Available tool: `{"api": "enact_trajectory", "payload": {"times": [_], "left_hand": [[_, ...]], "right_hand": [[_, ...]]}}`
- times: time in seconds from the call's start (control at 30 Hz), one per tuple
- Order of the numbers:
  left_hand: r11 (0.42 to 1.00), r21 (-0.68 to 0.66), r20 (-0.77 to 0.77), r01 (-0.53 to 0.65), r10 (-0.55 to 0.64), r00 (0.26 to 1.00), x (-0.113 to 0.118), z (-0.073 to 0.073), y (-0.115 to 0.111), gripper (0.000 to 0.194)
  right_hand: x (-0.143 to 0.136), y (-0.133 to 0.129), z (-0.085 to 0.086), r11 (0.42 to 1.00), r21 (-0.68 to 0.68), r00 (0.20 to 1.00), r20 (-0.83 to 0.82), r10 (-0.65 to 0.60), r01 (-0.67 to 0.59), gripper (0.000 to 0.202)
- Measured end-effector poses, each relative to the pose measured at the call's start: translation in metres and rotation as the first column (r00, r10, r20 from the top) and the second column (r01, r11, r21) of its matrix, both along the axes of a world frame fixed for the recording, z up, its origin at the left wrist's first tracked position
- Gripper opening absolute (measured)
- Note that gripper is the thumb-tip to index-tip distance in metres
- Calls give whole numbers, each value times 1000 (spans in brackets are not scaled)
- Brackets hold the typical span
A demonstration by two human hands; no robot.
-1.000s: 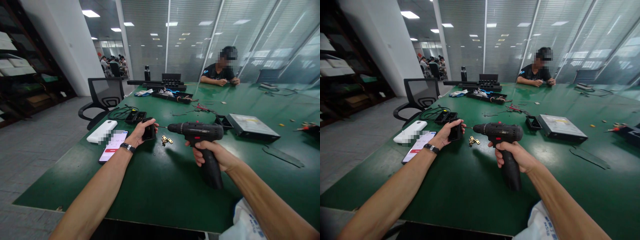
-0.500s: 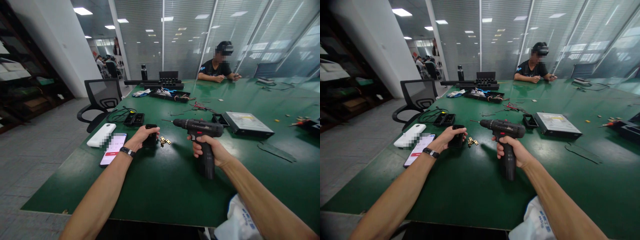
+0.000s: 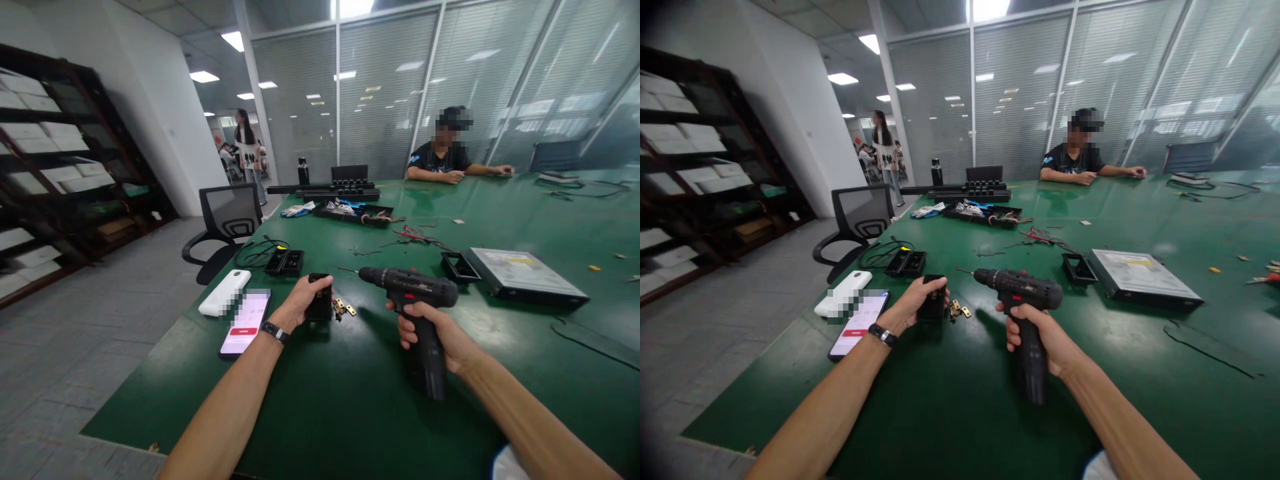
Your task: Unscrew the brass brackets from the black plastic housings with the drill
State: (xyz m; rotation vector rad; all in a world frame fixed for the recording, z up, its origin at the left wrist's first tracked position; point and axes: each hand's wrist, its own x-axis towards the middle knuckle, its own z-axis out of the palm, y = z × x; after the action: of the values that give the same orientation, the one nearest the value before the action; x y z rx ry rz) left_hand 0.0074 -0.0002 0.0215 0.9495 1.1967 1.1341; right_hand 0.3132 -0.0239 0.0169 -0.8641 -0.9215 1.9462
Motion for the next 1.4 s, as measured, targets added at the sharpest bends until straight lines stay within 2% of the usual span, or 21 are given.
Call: {"api": "enact_trajectory", "payload": {"times": [0.1,0.2,0.33,0.5,0.6,0.77,0.93,1.13,1.3,1.4], "left_hand": [[998,-42,127,-54,59,990,2,-6,2,24],[997,-18,163,-72,74,984,2,-8,3,28],[993,77,110,-92,83,990,3,-11,6,38],[948,256,-34,-186,202,979,6,-19,11,35],[934,318,-42,-166,189,981,9,-20,11,35],[940,311,44,-140,133,990,16,-14,6,50],[937,325,45,-131,123,991,17,-14,3,60],[910,393,-66,-131,170,983,8,-31,12,77],[867,427,-92,-258,326,941,-3,-38,22,72],[861,388,-23,-329,366,930,-4,-37,23,70]], "right_hand": [[0,2,-4,1000,-26,1000,-20,-3,2,37],[0,5,-7,998,-65,999,-45,-19,16,35],[1,7,-10,997,-80,999,-48,-21,17,37],[2,10,-13,997,-76,999,-50,-5,1,32],[2,10,-14,997,-70,999,-49,6,-10,32],[3,12,-13,996,-82,999,-42,17,-20,31],[2,13,-13,996,-89,999,-46,23,-27,29],[0,7,-10,999,-15,998,-45,36,-36,29],[1,-3,3,991,97,995,-25,92,-89,30],[2,-10,9,979,141,989,-4,149,-147,30]]}}
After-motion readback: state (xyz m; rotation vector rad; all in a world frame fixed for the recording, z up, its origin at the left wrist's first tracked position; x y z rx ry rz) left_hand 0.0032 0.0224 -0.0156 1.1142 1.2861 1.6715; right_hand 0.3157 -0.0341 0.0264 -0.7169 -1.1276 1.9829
